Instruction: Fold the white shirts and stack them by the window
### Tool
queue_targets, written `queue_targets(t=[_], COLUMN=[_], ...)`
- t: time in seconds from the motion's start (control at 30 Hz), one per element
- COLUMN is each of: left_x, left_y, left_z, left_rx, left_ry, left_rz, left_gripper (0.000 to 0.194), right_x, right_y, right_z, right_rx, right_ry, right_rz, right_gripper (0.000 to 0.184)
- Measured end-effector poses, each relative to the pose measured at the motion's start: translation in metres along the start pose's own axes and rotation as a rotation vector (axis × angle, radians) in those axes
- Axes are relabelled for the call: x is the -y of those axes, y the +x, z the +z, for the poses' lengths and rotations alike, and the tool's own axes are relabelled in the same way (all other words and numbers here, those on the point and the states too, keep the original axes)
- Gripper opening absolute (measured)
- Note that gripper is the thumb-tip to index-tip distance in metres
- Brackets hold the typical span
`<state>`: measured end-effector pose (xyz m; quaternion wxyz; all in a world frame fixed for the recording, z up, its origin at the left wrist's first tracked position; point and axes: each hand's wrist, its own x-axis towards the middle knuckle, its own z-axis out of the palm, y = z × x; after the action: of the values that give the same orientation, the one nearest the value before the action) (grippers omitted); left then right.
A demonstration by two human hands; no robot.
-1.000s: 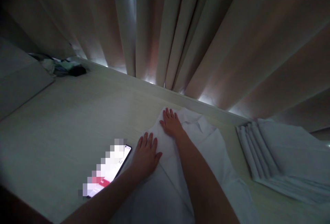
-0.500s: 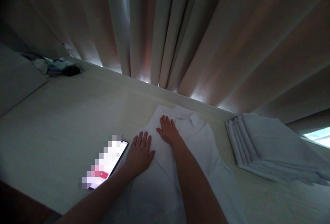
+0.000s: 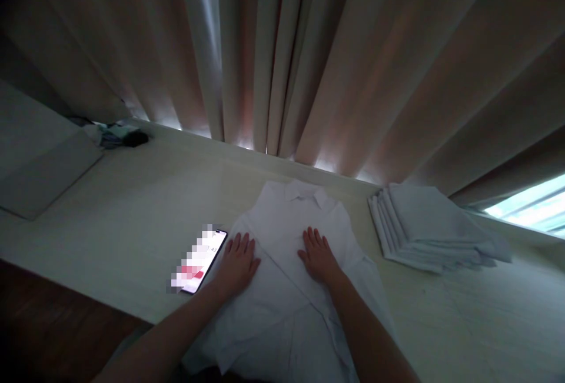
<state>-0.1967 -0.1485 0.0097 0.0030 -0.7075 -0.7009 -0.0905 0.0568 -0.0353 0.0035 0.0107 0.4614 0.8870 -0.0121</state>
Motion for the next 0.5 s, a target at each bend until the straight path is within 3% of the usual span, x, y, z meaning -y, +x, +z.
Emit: queue_targets(t=[0.23,0.5], left_x=[-0.004,-0.009], left_y=[-0.010,-0.008], left_z=[0.000,-0.006], left_rx=[-0.066,-0.006], left_ry=[0.045,0.077], left_rz=[0.043,0.034], left_gripper=[0.058,0.057], right_x=[-0.001,0.009], right_y=[-0.015,-0.027], right_z=[0.013,-0.005], right_rx=[-0.093,-0.048], right_ry=[-0.016,0.027], right_rz=[0.049,0.107], right_gripper=[0.061,0.063])
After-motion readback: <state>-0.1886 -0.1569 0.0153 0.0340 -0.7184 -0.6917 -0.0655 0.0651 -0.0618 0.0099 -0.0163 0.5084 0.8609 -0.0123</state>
